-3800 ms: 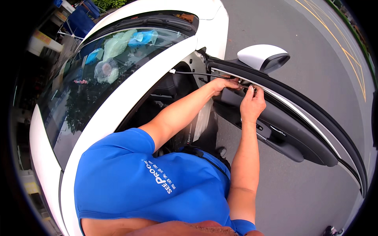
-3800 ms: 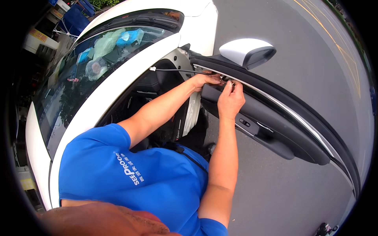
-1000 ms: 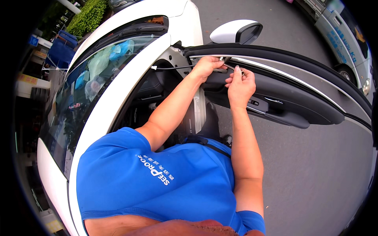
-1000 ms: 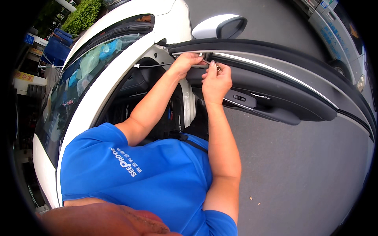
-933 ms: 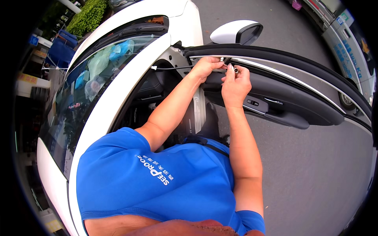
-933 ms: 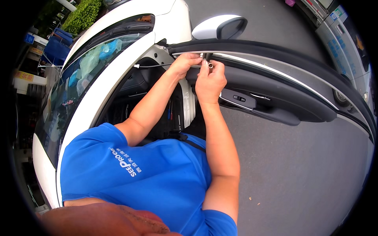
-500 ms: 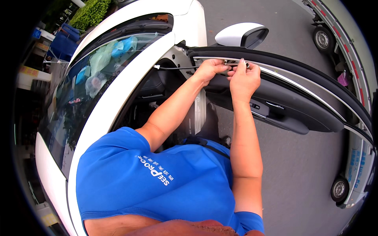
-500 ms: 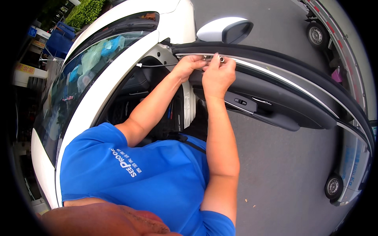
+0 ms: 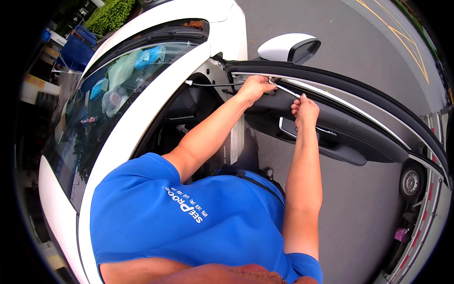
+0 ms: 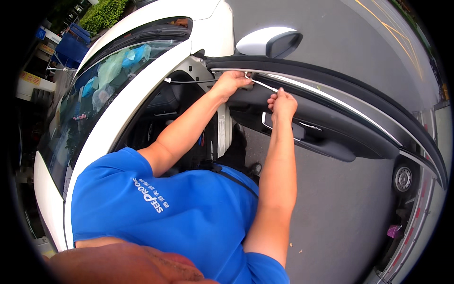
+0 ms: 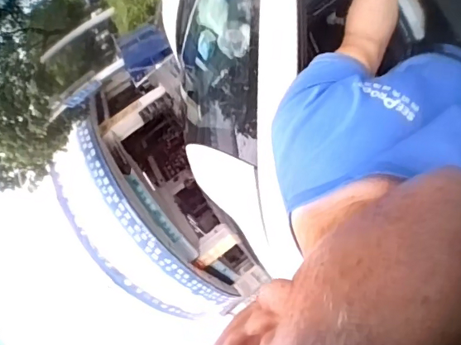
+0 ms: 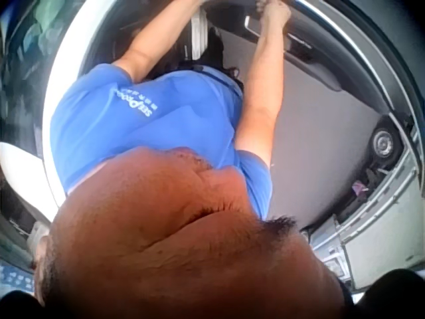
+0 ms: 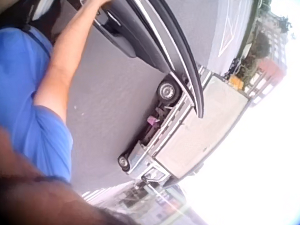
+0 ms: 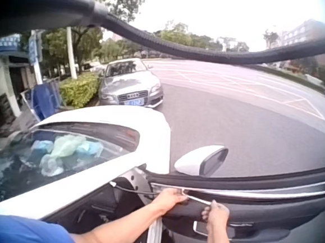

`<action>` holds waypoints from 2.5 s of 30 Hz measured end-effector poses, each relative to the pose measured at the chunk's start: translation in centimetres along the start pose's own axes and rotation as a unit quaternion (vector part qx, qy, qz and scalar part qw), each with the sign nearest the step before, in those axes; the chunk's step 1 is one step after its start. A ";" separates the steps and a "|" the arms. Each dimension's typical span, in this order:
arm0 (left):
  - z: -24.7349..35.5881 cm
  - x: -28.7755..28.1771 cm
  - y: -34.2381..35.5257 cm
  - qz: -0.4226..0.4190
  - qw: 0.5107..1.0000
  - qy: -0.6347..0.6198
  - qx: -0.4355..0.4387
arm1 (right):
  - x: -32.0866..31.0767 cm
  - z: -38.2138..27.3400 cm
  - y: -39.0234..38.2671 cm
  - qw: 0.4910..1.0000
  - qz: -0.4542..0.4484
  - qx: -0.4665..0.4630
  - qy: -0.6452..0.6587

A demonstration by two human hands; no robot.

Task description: The person removes a screw from a car door panel using a socket wrench, disconnects a wiring harness, and then aligns and presses a plastic trim piece back onto the door frame.

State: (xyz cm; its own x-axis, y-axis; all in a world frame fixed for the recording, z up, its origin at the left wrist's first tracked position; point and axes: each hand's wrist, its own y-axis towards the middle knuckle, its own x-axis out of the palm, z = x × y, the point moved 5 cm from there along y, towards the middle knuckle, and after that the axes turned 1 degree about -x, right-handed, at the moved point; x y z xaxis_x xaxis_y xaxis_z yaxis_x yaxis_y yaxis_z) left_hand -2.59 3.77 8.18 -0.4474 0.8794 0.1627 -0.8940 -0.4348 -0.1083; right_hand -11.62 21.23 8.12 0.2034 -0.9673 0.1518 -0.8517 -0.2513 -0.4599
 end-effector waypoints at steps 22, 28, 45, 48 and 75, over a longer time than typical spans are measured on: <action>-0.2 -0.5 0.4 0.020 0.991 0.083 -0.100 | 0.8 -0.8 -4.1 0.991 0.002 -0.131 0.035; -0.2 -1.0 0.8 -0.044 0.997 -0.016 -0.060 | 4.3 -3.4 -8.1 0.935 0.000 -0.340 -0.099; 1.0 -0.1 0.2 -0.026 0.999 0.014 -0.030 | 4.0 -4.5 -5.8 0.965 0.005 -0.261 -0.036; 0.1 -0.4 0.6 -0.017 0.999 0.017 -0.037 | 3.6 -4.1 -5.1 0.971 -0.033 -0.238 -0.001; -1.1 -1.1 0.8 -0.005 0.994 0.044 -0.099 | 1.0 0.9 -3.0 0.994 -0.037 -0.071 0.070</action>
State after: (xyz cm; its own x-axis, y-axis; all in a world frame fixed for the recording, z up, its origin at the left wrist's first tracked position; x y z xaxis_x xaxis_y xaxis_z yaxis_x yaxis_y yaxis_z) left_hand -2.80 2.62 6.84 -0.4262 0.9010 0.0803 -0.8725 -0.3860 -0.2996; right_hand -8.43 20.99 8.84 0.2070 -0.9293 0.3060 -0.8988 -0.3041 -0.3158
